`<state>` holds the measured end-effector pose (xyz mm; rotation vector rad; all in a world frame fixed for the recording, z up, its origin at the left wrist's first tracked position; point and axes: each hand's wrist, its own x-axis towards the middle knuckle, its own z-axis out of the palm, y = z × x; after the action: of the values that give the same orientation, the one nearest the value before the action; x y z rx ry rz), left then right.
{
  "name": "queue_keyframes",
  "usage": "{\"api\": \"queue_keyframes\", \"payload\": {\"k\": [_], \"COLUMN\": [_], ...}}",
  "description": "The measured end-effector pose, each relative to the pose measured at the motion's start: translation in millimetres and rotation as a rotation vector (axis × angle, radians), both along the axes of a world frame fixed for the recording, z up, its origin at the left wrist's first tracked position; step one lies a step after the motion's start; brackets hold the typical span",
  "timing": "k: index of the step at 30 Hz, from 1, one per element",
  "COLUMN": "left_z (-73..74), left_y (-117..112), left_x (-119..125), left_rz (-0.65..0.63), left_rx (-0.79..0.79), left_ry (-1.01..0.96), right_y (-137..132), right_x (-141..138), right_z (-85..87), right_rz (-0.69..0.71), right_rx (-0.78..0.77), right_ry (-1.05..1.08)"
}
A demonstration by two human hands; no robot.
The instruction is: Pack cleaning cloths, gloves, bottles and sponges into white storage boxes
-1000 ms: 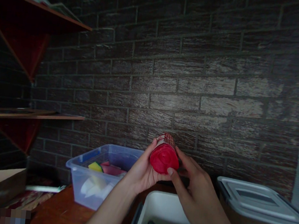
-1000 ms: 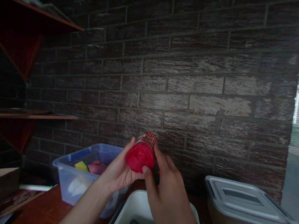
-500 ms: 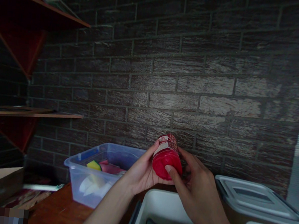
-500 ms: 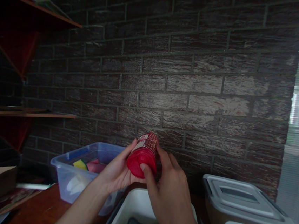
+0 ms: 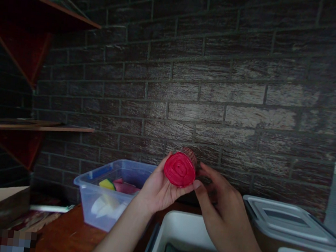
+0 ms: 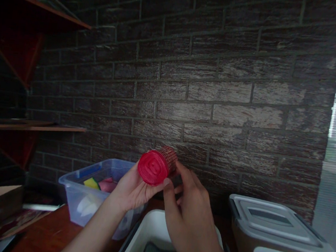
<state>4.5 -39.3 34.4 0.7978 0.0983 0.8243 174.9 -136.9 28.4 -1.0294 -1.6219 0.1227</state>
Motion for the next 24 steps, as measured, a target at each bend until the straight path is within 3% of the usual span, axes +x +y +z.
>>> {"api": "queue_keyframes", "payload": {"k": [8,13,15,21,24], "left_z": [-3.6,-13.4,-13.1,-8.1,-8.7], "left_y": [-1,-7,-13,-17,-14], "left_x": [3,11,14,20,19], "left_rz": [0.022,0.351,0.416,0.350,0.336], "left_rx": [0.069,0.343,0.455,0.752,0.812], "left_ry": [0.110,0.270,0.304,0.376,0.397], "right_y": [4,8,9,10,11], "right_x": [2,4,6,8,7], "right_z": [-1.6,-3.8,-4.7,-6.6,-8.2], "right_rz": [-0.075,-0.106,-0.132,-0.008,-0.030], "right_rx": [0.002,0.025,0.019,-0.087,-0.047], "right_ry": [0.016,0.102,0.124,0.120,0.060]}}
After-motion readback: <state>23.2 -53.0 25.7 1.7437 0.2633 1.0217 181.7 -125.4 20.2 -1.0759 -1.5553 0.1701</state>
